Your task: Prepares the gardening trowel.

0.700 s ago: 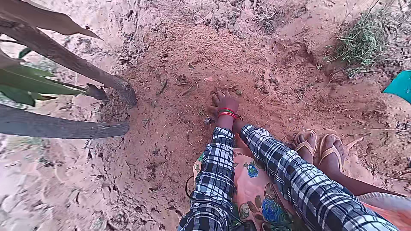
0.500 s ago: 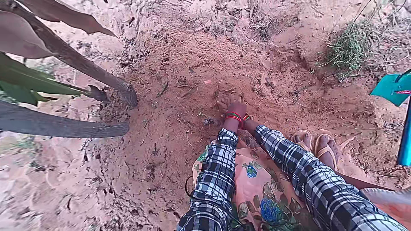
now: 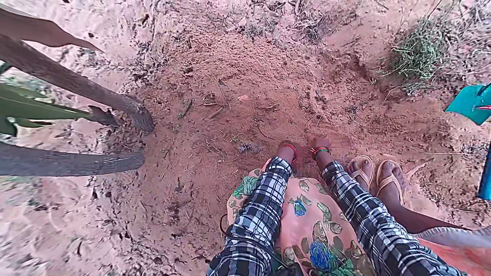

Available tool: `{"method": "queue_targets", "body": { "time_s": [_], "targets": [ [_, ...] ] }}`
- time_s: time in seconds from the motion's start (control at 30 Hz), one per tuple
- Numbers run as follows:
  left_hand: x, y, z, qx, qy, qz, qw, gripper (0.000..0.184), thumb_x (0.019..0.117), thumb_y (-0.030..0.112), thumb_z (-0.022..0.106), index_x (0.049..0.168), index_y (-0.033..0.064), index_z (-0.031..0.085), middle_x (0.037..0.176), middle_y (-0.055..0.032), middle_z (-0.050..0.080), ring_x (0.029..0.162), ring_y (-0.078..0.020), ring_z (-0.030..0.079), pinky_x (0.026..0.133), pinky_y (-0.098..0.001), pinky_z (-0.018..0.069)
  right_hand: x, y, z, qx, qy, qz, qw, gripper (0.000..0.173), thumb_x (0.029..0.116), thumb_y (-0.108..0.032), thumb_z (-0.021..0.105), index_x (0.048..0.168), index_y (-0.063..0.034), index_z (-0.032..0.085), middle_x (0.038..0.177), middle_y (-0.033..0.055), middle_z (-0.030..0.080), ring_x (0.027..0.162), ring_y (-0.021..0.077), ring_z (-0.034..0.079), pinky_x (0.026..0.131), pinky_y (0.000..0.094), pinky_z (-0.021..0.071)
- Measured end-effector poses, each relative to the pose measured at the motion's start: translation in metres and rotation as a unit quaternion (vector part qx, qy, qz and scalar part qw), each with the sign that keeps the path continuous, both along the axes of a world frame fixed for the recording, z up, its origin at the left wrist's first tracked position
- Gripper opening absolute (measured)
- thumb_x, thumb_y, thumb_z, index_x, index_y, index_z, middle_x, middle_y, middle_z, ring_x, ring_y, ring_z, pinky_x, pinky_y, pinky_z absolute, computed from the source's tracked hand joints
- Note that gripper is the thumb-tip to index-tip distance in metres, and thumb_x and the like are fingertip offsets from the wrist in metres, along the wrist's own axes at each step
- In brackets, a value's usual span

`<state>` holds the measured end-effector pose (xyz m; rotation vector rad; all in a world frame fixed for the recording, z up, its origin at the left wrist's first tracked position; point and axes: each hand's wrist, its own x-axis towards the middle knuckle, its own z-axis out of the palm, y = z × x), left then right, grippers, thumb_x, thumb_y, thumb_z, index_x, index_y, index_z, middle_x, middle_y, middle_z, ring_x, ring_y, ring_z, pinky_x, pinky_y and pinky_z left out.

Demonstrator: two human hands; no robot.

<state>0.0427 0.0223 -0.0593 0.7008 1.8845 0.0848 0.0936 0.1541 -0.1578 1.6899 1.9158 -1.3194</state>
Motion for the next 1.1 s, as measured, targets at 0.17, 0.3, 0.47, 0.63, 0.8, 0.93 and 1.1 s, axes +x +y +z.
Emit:
{"method": "queue_targets", "body": {
  "time_s": [0.17,0.3,0.47,0.63,0.8,0.93,1.1],
  "targets": [
    [-0.03,-0.008,0.041,-0.058,0.268,0.344,0.898,0.067,0.1044,0.02,0.05,0.165,0.0121,0.022,0.171,-0.0266,0.004,0.156,-0.0475,0.017,0.118,-0.0628,0.0331,-0.038,-0.083,0.042,-0.245,0.344,0.117,0.899,0.044,0.1084,-0.016,0.046,0.149,0.0014,0.051,0.142,0.0221,0.059,0.128,0.029,0.06,0.108,0.0456,0.0485],
    [-0.034,-0.022,0.045,-0.016,0.276,0.378,0.884,0.068,0.1008,0.019,0.058,0.163,0.0181,0.031,0.171,-0.0255,0.005,0.156,-0.0495,0.01,0.114,-0.0732,0.0278,-0.035,-0.053,0.074,-0.186,0.397,0.272,0.857,0.042,0.1073,-0.009,0.05,0.148,-0.001,0.052,0.149,0.0193,0.057,0.132,0.0263,0.06,0.11,0.0407,0.0479],
    [-0.014,0.007,0.045,0.003,0.18,0.267,0.947,0.068,0.1057,0.03,0.053,0.166,0.0185,0.024,0.171,-0.0253,-0.003,0.155,-0.0535,0.009,0.113,-0.0755,0.0264,0.031,0.023,0.036,0.073,0.062,0.51,0.855,0.036,0.1025,-0.012,0.059,0.136,0.0004,0.063,0.128,0.0277,0.067,0.12,0.0458,0.064,0.103,0.0638,0.0481],
    [-0.015,0.002,0.041,0.035,0.209,0.266,0.94,0.072,0.1056,0.033,0.054,0.165,0.0095,0.022,0.169,-0.0311,-0.001,0.155,-0.0538,0.008,0.121,-0.0691,0.019,0.132,0.043,0.082,-0.006,-0.088,0.576,0.813,0.039,0.1015,-0.008,0.061,0.137,0.0087,0.058,0.139,0.0308,0.059,0.132,0.0457,0.056,0.112,0.0592,0.0423],
    [-0.016,-0.019,0.032,0.038,0.249,0.29,0.923,0.073,0.105,0.034,0.055,0.164,0.0077,0.023,0.169,-0.0314,0.002,0.152,-0.0562,0.016,0.116,-0.0724,0.0248,0.05,0.132,0.109,0.197,0.146,0.466,0.85,0.034,0.1044,-0.014,0.056,0.137,-0.0079,0.065,0.129,0.0227,0.068,0.114,0.0429,0.068,0.096,0.0645,0.0522],
    [-0.016,-0.028,0.052,0.144,0.315,0.341,0.874,0.063,0.1043,0.024,0.059,0.159,0.0035,0.036,0.168,-0.0324,0.013,0.152,-0.0534,0.02,0.118,-0.0703,0.0237,0.035,0.231,0.19,0.36,-0.009,0.487,0.796,0.038,0.0991,-0.014,0.063,0.137,-0.0128,0.066,0.147,0.0218,0.058,0.138,0.0486,0.049,0.105,0.0745,0.0393],
    [-0.017,-0.041,0.069,0.284,0.382,0.39,0.788,0.047,0.1025,0.014,0.056,0.149,0.0064,0.052,0.162,-0.0264,0.033,0.147,-0.0473,0.036,0.117,-0.0651,0.0309,0.116,0.293,0.266,0.338,-0.141,0.474,0.801,0.079,0.0943,-0.004,0.065,0.164,-0.0137,0.03,0.169,0.0269,0.018,0.151,0.0544,0.026,0.11,0.0716,0.0354]
  ]
}}
